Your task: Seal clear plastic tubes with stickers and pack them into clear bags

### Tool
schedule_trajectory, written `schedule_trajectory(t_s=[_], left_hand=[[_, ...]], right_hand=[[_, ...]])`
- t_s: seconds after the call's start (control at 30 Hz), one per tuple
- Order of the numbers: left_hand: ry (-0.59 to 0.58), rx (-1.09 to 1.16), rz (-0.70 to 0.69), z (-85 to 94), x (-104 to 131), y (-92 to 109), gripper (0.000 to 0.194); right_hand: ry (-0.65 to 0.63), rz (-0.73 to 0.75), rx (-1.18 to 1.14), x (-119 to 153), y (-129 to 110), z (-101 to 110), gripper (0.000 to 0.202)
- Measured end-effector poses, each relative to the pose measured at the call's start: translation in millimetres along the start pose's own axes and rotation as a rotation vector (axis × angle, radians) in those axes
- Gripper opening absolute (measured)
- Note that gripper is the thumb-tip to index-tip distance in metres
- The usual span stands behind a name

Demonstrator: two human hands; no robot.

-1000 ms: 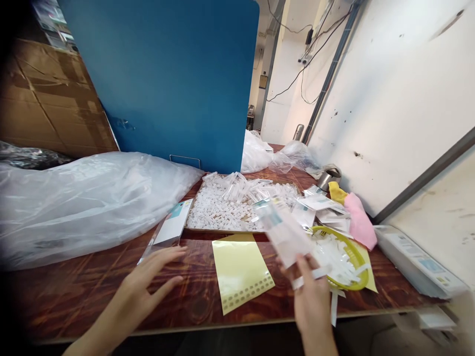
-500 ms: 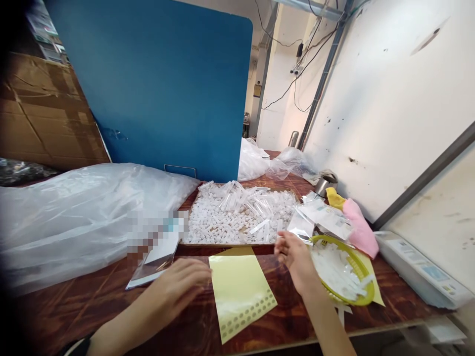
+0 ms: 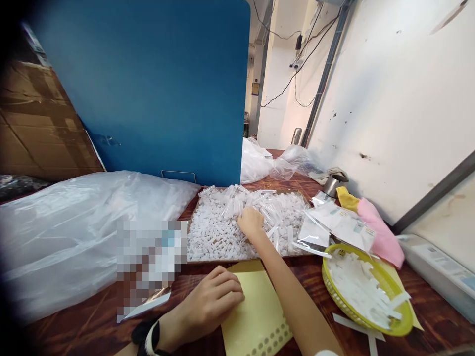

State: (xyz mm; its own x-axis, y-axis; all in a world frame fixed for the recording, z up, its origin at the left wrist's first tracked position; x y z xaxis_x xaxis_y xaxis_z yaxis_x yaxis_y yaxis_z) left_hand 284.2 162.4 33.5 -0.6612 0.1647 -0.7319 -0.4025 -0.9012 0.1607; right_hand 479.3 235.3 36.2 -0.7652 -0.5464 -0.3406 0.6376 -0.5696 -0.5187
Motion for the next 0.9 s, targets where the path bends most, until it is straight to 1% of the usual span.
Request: schedule_trajectory(t_s=[0.07,0.17,0.23,0.3,0.37,0.4,0.43,0.47,0.5,0.53,0.6,0.63,0.7,0.8,0.9], left_hand=[[0.091,0.002,0.049,10.1,-1.5,-3.0,0.018],[0.273,-0.025,0.203,31.4,-3.0,-16.6,0.017],[0.391,-0.107,0.291,46.8,-2.9,-26.9,0.021],[0.453,-0.245,0.352,58.4,-2.9,-36.1,0.030],[0.432,-0.345,0.396,61.9,-3.0,-44.8,0.041],[0.398,-0.347,0.423,60.4,-2.5,-49.5,0.042],[0.366,-0.321,0.456,58.1,-1.2,-54.1,0.038],[0.344,-0.283,0.493,55.7,0.8,-58.2,0.033],[0.339,-0.249,0.540,54.1,3.6,-61.9,0.029],[0.347,-0.229,0.588,53.2,6.8,-64.7,0.027],[0.373,-0.218,0.662,52.0,12.4,-66.7,0.026],[0.373,-0.213,0.678,50.2,13.8,-65.7,0.026],[0.326,-0.178,0.682,43.0,14.6,-61.7,0.025],[0.221,-0.109,0.648,30.0,14.5,-53.4,0.025],[0.184,-0.072,0.633,23.4,16.8,-49.7,0.025]], right_hand=[[0.002,0.030,-0.010,1.0,3.3,7.1,0.014],[-0.015,0.107,-0.117,9.7,3.8,22.5,0.021],[-0.061,0.175,-0.214,23.3,-2.5,32.1,0.020],[-0.171,0.238,-0.355,43.2,-14.8,37.7,0.018],[-0.348,0.259,-0.576,65.1,-29.6,38.9,0.020],[-0.438,0.246,-0.693,74.0,-35.7,38.8,0.022],[-0.500,0.217,-0.790,79.5,-39.2,38.8,0.024],[-0.512,0.181,-0.846,80.4,-38.9,39.2,0.025],[-0.468,0.155,-0.837,77.2,-34.9,39.9,0.025],[-0.393,0.155,-0.769,71.9,-28.7,40.9,0.023],[-0.258,0.213,-0.545,62.0,-15.7,41.0,0.017],[-0.230,0.259,-0.435,59.7,-10.7,38.8,0.011],[-0.249,0.330,-0.304,60.7,-3.9,30.5,0.004],[-0.262,0.366,-0.293,67.4,-1.2,23.7,0.012],[-0.222,0.380,-0.323,71.6,-4.3,27.3,0.012]])
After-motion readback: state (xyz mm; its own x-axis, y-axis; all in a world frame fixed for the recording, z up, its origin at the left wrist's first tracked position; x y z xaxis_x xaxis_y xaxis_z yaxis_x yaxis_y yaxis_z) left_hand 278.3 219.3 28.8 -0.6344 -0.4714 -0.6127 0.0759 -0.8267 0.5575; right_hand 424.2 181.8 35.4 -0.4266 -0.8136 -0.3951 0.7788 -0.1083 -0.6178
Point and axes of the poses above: each hand's wrist, its own x-axis away from the middle knuckle, its own z-axis out of the back of the hand, y = z × x, the point moved 7 cm from there along -x, towards the middle knuckle, and after that the axes turned 13 degrees about y, right-handed, at the moved point
